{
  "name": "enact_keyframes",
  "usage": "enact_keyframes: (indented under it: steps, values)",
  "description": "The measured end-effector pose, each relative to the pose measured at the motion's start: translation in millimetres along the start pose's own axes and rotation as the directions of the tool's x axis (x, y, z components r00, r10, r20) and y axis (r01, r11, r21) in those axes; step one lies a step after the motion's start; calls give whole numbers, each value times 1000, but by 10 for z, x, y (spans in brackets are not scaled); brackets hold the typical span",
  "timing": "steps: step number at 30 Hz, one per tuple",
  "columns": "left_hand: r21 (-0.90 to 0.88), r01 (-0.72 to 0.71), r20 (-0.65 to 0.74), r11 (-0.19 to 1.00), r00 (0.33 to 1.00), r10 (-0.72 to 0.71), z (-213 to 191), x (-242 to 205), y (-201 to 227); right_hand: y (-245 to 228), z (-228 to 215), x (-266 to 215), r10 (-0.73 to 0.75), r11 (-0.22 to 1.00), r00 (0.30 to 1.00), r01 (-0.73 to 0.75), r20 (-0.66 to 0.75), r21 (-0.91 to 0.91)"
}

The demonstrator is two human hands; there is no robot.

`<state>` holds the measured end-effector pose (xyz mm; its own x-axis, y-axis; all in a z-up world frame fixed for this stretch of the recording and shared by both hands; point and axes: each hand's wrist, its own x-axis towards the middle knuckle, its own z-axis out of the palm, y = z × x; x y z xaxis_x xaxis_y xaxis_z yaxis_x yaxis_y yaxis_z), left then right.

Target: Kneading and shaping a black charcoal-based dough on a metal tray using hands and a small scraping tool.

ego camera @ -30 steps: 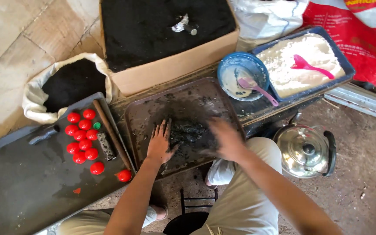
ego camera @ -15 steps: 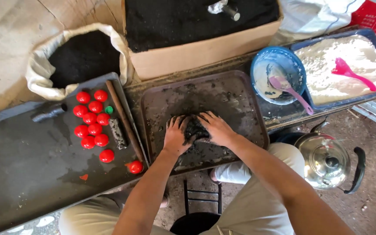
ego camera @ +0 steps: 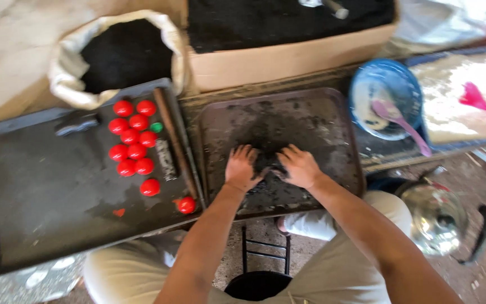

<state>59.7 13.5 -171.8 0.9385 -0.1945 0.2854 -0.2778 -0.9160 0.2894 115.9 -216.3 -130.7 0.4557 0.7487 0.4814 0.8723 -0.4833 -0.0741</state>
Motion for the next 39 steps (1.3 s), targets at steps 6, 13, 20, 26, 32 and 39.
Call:
enact_keyframes:
  steps: [6, 13, 20, 26, 32, 39]
  values:
    - [-196, 71, -78, 978, 993, -87, -188, -12, 75, 69, 152, -76, 110, 994, 994, -110, 0, 24]
    - [219, -2, 359, 976, 930, -78, -406, 116, 44, -362, -502, 493, 493, 817, 867, -434, -69, 381]
    - [97, 315, 375, 944, 867, -328, -838, 110, 360, -474, -850, 709, 411, 770, 908, -392, 78, 503]
    - [-527, 434, 227, 731, 901, -371, -1022, -46, 391, -513, -819, 879, 229, 966, 730, -253, 644, -57]
    - [-459, 114, 4, 881, 992, -126, -649, -166, 159, -600, -519, 885, 263, 965, 815, -222, 516, -141]
    - [-302, 290, 86, 908, 957, -277, -146, -264, 86, -594, -163, 618, 253, 966, 846, -247, 469, -77]
